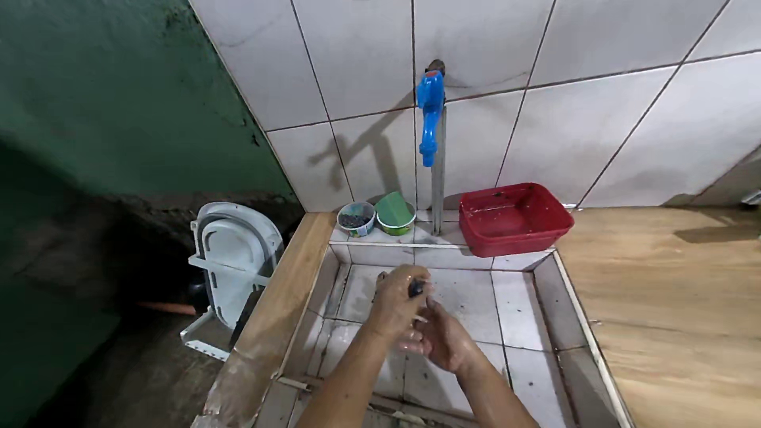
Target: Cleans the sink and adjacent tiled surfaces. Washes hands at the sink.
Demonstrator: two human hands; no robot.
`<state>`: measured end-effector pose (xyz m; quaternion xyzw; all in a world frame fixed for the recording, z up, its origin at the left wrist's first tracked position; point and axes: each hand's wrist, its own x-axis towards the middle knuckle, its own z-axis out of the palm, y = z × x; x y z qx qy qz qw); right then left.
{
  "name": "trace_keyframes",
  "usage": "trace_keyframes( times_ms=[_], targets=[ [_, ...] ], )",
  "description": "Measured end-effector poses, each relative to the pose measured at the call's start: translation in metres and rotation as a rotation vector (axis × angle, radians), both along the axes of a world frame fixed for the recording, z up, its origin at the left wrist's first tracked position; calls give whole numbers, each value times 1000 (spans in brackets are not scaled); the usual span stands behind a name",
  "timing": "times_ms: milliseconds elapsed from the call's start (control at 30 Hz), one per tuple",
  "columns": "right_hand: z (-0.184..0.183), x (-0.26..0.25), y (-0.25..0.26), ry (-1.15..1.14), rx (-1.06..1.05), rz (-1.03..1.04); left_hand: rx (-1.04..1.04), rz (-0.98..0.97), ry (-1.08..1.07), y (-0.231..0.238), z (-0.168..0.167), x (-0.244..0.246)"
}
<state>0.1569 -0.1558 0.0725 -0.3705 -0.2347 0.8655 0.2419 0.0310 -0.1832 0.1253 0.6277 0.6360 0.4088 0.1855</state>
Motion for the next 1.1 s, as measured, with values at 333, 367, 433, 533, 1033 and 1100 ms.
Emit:
trace_keyframes(
  times_ms=[333,367,433,533,1033,1100],
  targets=[
    [32,-47,26,306,-39,-419,187,214,-882,-29,-19,17],
    [39,-51,27,319,37,-441,179,276,-1053,-21,-14,10],
    [48,-60,33,331,239,-418,101,422,-1313,0,-2,-8],
    [57,-70,50,362,581,-210,-105,510,-1491,37,6,-35],
    [31,-85,43,-686,1961,655,-857,-244,99,119,38,-36],
    [-6,-104,49,-562,1830,625,-800,-192,284,115,25,-31]
  ],
)
